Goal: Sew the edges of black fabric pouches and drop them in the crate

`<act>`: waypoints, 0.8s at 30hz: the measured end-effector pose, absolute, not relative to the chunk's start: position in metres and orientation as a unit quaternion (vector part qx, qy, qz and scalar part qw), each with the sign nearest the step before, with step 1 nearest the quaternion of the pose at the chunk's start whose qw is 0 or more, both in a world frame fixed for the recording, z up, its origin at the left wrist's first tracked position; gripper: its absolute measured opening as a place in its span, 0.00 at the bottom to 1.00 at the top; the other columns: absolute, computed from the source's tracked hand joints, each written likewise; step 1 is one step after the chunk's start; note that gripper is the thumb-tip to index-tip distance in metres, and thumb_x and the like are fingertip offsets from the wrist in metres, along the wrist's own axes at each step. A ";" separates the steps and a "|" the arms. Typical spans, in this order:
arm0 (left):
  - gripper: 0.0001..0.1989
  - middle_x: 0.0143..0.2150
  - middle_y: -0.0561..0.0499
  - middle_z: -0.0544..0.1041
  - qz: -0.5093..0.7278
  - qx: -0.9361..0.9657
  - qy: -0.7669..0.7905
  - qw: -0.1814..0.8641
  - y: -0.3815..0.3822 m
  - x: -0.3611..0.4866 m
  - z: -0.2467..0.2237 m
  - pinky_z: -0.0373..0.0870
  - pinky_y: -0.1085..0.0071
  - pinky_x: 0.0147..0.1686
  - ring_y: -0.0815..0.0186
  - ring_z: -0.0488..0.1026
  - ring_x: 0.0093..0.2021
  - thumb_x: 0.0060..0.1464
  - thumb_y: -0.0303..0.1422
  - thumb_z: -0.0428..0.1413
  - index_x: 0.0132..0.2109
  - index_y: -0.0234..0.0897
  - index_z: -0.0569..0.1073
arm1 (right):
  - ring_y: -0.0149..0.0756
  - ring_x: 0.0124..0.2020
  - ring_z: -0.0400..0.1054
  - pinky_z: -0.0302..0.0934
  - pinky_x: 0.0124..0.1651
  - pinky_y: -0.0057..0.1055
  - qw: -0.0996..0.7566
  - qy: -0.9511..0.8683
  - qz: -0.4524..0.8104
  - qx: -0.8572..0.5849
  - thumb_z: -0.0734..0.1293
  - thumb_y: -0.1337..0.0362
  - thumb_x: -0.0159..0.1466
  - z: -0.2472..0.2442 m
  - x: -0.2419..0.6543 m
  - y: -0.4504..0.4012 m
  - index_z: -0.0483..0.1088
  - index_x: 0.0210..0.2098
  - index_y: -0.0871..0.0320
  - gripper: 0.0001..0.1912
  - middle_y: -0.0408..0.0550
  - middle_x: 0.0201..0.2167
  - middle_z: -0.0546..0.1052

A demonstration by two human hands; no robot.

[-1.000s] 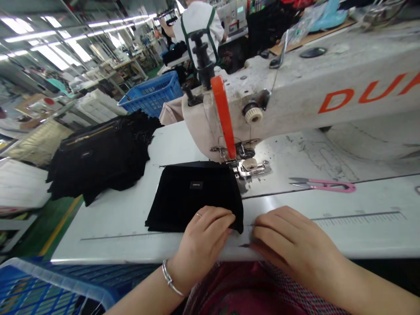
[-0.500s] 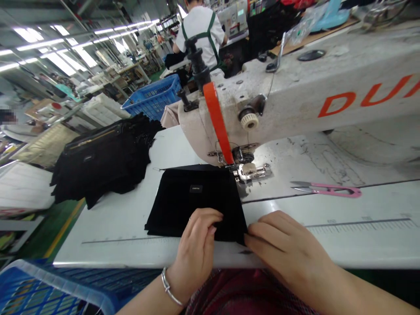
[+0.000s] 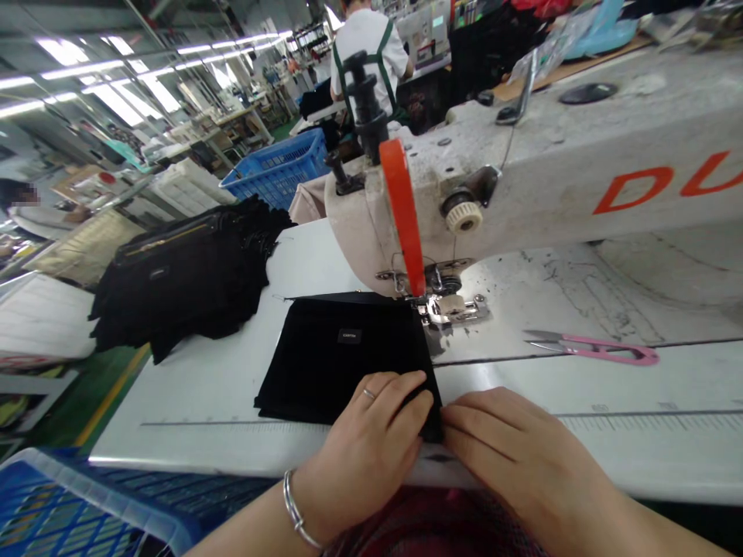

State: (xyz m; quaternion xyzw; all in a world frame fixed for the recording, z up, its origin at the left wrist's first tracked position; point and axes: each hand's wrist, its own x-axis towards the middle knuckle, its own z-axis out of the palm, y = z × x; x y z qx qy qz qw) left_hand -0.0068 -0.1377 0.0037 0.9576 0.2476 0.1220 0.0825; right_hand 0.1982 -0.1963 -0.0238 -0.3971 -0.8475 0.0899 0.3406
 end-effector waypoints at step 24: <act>0.17 0.59 0.43 0.69 0.095 0.978 0.182 0.042 -0.093 0.000 -0.007 0.59 0.58 0.65 0.60 0.61 0.64 0.64 0.26 0.47 0.58 0.32 0.67 | 0.39 0.46 0.69 0.66 0.52 0.41 0.290 -0.881 0.058 -0.369 0.55 0.74 0.67 -0.020 0.205 -0.166 0.73 0.43 0.60 0.16 0.50 0.40 0.76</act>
